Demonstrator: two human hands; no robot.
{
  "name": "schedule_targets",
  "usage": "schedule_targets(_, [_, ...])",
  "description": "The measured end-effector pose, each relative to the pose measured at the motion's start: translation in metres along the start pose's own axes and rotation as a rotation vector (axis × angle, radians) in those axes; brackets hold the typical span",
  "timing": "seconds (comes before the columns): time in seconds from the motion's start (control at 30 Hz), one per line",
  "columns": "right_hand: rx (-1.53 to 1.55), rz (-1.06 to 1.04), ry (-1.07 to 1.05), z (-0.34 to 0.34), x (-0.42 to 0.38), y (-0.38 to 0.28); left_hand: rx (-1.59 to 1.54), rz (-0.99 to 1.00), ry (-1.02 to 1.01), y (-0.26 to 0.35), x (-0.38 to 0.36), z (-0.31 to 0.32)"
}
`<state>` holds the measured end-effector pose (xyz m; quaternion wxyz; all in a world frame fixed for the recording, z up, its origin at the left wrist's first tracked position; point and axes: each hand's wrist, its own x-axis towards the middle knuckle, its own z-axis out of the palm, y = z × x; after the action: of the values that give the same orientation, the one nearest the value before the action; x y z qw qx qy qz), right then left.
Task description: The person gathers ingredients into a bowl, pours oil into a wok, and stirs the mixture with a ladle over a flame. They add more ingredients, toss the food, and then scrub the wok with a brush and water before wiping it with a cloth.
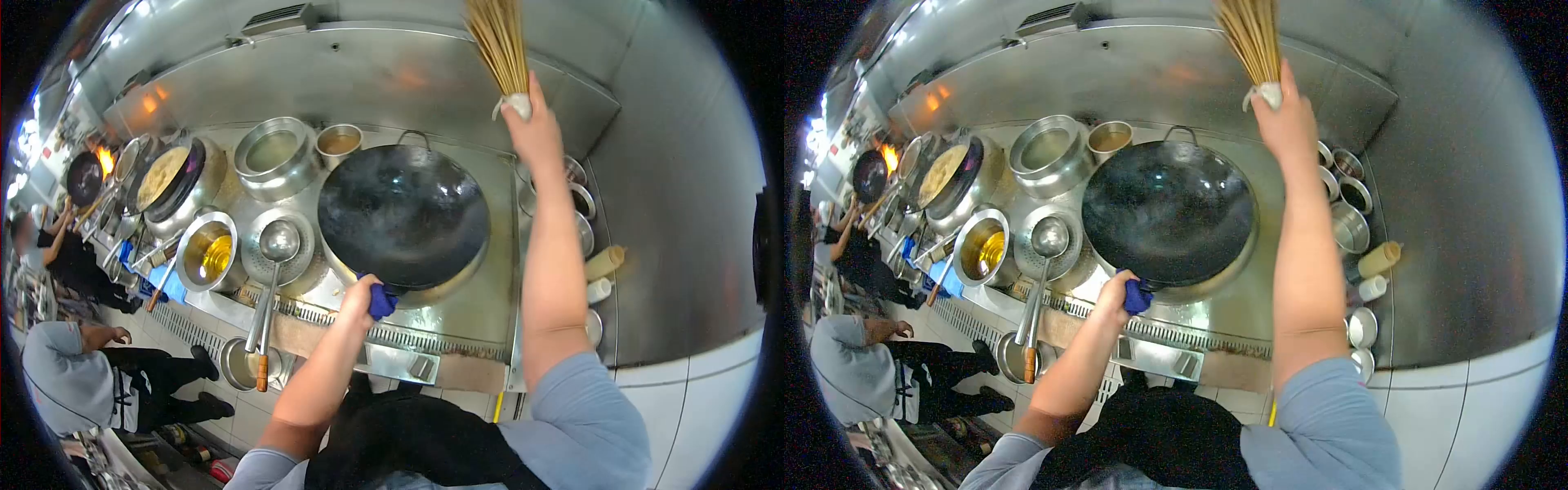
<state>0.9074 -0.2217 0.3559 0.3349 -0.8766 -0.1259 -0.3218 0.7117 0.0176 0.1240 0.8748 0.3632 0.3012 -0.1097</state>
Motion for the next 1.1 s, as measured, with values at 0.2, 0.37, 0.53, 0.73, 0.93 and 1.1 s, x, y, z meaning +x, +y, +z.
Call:
schedule_targets(0.2, [0.144, 0.722, -0.546, 0.170, -0.065, 0.075, 0.079, -0.084, -0.011, -0.007, 0.007, 0.001])
schedule_targets(0.37, [0.131, 0.614, -0.646, 0.211, -0.113, 0.027, 0.076, -0.196, -0.033, 0.000, -0.001, -0.003])
schedule_targets(0.53, [0.220, 0.310, -1.486, 0.156, -0.148, -0.006, 0.114, -0.155, -0.030, -0.001, 0.007, -0.010])
schedule_targets(0.73, [-0.773, 0.158, -0.808, 0.135, -0.029, 0.072, 0.146, -0.191, -0.034, 0.007, 0.000, -0.002])
schedule_targets(0.93, [-0.154, 0.360, -1.272, 0.148, -0.144, -0.030, 0.102, -0.168, -0.071, 0.002, 0.001, -0.005])
schedule_targets(1.1, [-0.405, -0.087, -1.524, 0.108, -0.098, 0.065, 0.113, -0.184, -0.100, 0.002, 0.010, -0.010])
